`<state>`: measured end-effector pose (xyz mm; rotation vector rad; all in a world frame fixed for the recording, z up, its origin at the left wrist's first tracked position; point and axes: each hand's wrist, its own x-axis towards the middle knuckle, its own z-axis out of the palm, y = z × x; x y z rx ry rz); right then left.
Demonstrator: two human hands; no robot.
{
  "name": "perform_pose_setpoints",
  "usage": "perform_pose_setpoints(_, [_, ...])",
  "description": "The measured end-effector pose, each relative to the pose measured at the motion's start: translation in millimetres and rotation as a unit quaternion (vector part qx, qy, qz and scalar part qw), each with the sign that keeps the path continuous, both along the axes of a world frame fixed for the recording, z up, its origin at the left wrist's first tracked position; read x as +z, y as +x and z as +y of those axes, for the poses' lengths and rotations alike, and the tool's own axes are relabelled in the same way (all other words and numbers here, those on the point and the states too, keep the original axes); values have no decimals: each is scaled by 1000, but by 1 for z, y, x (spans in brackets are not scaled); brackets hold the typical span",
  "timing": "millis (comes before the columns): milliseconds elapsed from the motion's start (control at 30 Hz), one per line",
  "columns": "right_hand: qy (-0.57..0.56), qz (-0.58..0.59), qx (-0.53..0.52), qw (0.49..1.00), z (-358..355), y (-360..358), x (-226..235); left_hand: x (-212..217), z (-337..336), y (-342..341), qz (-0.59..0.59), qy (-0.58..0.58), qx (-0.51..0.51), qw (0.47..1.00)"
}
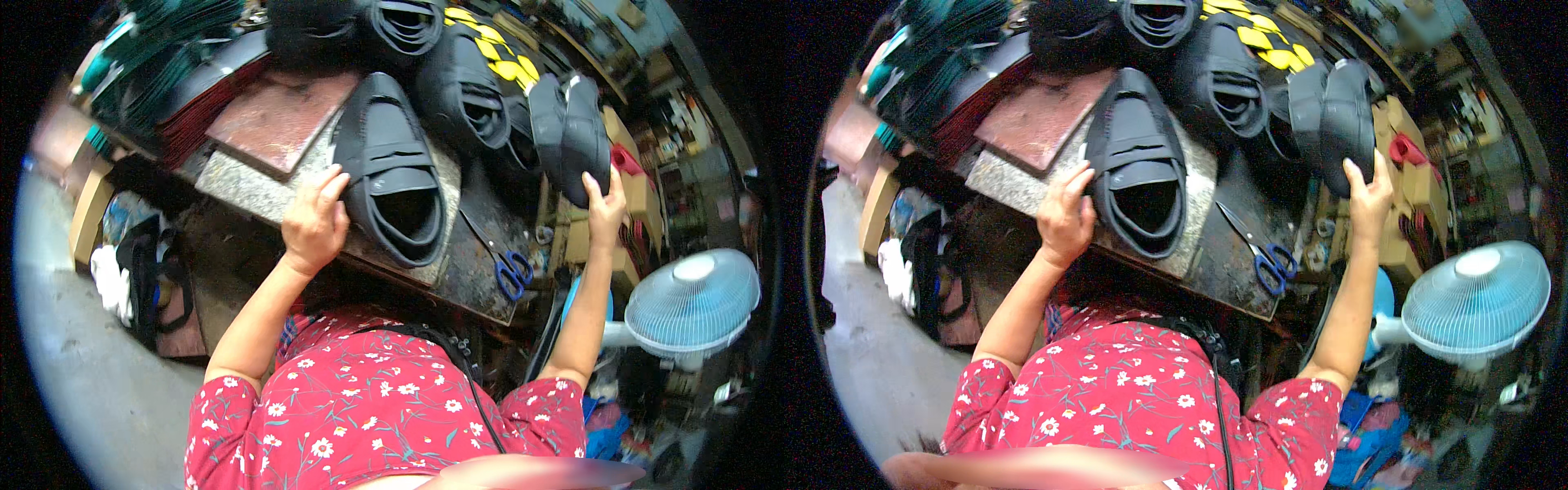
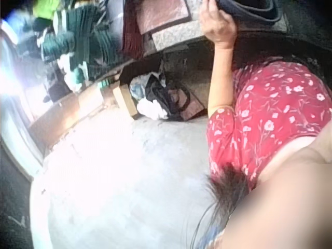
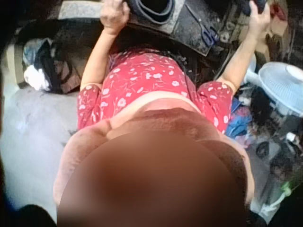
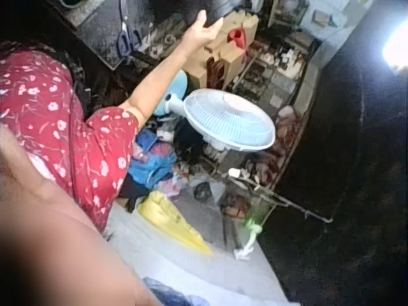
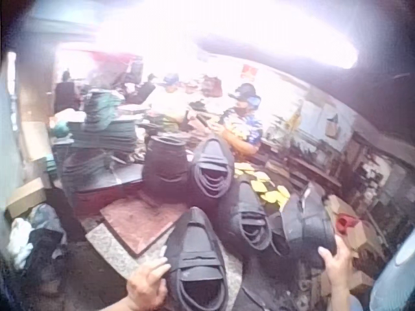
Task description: The person uses scissors to trim excess white material from the interior of several black slip-on shoes. They repeatedly pick up each shoe, cut the lining, and place the shoes back on the workbench.
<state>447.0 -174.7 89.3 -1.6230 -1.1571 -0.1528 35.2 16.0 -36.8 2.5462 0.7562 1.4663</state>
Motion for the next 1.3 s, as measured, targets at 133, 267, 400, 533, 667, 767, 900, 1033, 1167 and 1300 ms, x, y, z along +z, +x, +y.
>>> perform_pose_setpoints(133, [-228,-195,-124,946,20,-56,-28,1,-11,-17,-31,-10,-14,999])
perform_pose_setpoints(267, [-314,-224,-155,910,30,-68,-18,3,-21,-20,-39,7,-3,999])
perform_pose_setpoints(400, [-263,-353,-183,879,32,-45,-14,4,-27,-17,-69,-1,-20,997])
perform_pose_setpoints(533, [-239,-408,-116,874,46,-21,-46,7,-29,-17,-64,-36,-33,997])
perform_pose_setpoints(667, [-326,-284,-74,899,41,-21,-13,14,-32,-25,-116,-114,-93,982])
perform_pose_setpoints(767, [-281,-371,-13,885,36,-67,48,16,-37,-40,-146,-91,-108,979])
perform_pose_setpoints(900, [77,-476,10,876,8,-173,119,-3,-54,-79,-130,24,-29,991])
perform_pose_setpoints(1033, [233,-484,141,831,-22,-257,127,-59,-92,-129,-54,75,11,996])
perform_pose_setpoints(1167, [223,-470,294,802,-36,-289,106,-134,-117,-155,-32,-41,45,998])
perform_pose_setpoints(1300, [196,-462,346,793,-41,-288,95,-196,-127,-173,41,-151,180,971])
